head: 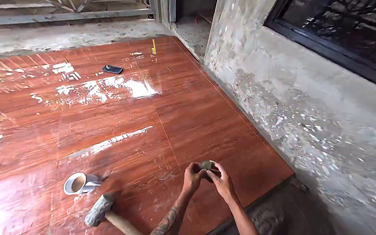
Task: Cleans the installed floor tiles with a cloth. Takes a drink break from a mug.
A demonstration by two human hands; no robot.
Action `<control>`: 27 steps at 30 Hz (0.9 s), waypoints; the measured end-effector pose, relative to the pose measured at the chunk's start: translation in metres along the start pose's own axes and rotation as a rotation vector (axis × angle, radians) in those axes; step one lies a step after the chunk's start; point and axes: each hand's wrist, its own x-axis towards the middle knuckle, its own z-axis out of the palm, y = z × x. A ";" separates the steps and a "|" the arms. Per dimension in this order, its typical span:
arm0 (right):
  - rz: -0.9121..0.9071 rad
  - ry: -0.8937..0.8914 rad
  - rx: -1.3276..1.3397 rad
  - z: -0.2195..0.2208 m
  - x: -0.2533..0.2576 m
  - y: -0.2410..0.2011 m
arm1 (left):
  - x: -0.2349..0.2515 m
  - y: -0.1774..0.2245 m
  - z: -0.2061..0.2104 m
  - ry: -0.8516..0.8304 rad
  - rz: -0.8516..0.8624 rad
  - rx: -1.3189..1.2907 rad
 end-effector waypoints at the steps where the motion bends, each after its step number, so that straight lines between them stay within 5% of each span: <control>1: -0.011 0.033 -0.042 -0.006 0.022 0.011 | 0.022 -0.003 0.004 -0.031 0.016 0.091; 6: -0.091 0.335 -0.392 -0.060 0.143 0.071 | 0.128 0.015 -0.002 -0.023 0.062 1.015; 9: -0.162 0.560 -0.519 -0.083 0.197 0.093 | 0.189 0.021 -0.022 0.085 0.078 1.263; 19: -0.446 0.308 -0.815 -0.053 0.210 0.109 | 0.256 -0.027 -0.066 0.376 0.184 1.459; 23: -0.240 0.220 -0.874 -0.094 0.272 0.098 | 0.260 -0.031 -0.070 0.411 0.224 1.463; 27: 0.045 0.462 -0.821 -0.118 0.339 0.091 | 0.260 -0.031 -0.070 0.422 0.221 1.440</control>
